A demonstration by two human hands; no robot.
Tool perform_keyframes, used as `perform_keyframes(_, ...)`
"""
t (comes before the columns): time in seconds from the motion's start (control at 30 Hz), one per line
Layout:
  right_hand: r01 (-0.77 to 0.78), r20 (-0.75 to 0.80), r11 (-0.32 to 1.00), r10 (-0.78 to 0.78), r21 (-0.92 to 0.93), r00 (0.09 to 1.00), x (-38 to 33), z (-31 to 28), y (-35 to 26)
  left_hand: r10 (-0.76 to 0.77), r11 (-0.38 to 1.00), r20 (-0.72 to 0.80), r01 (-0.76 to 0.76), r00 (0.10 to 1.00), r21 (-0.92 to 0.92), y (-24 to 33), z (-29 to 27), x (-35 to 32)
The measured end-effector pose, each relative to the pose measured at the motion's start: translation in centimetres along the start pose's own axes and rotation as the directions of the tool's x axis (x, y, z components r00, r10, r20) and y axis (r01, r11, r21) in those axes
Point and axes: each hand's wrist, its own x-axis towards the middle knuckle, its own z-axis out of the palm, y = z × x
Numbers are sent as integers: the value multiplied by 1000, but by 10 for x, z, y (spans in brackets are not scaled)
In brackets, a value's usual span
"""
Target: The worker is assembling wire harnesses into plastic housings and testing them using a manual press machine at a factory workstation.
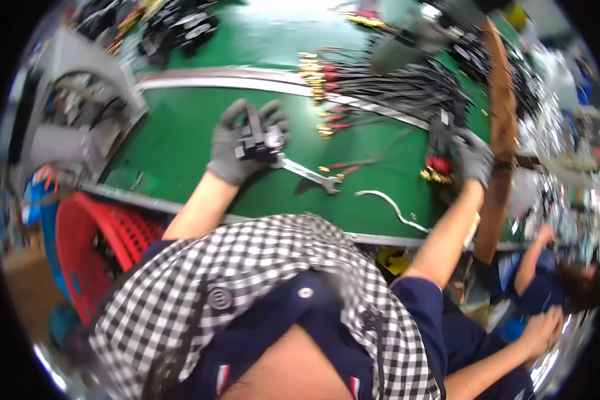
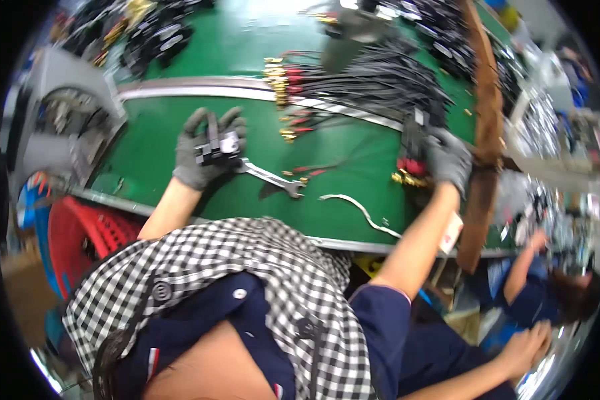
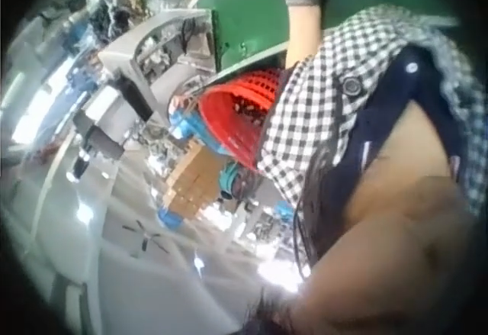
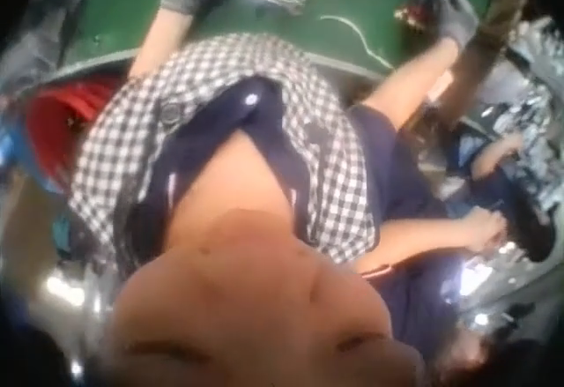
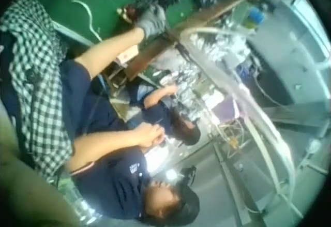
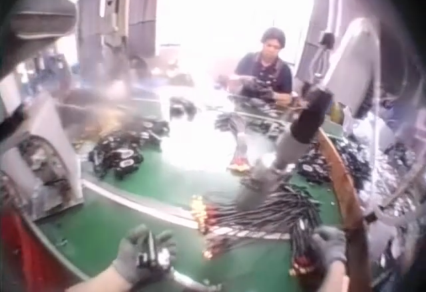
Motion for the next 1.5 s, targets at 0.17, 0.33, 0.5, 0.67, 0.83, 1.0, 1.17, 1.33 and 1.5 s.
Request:
perform_keyframes(0.17, 194, -348, 687, 92, 701, 933, -51, -21, -43, 67, 995, 58, -62, 996, -84, 1, 8, 1)
perform_keyframes(0.33, 443, -393, 90, -328, 892, 859, -98, 9, -126, -30, 997, -3, 31, 1000, 65, -1, 10, 4)
perform_keyframes(0.5, 65, -97, -86, -451, 994, 887, -117, 46, -160, -23, 958, -63, 40, 998, 283, -5, 8, 8)
perform_keyframes(0.67, -366, 325, -85, -310, 927, 894, -129, 59, -184, 145, 932, -156, -81, 977, 353, -14, 11, 9)
perform_keyframes(0.83, -515, 527, 134, -345, 846, 777, -143, 81, -200, 125, 982, -41, -118, 991, 148, -21, 22, 8)
perform_keyframes(1.0, -592, 542, -28, -366, 806, 756, -132, 78, -204, 192, 928, 111, -217, 975, 304, -18, 26, 5)
perform_keyframes(1.17, -670, 554, -103, -478, 735, 681, -119, 69, -221, 192, 515, 413, -450, 890, 730, -22, 32, 1)
perform_keyframes(1.33, -613, 496, -216, -417, 760, 762, -118, 69, -231, 452, 385, 327, -512, 830, 768, -36, 48, -2)
perform_keyframes(1.5, -161, 157, 5, -265, 987, 951, -111, 78, -226, 326, 594, 10, -213, 945, 776, -23, 31, -4)
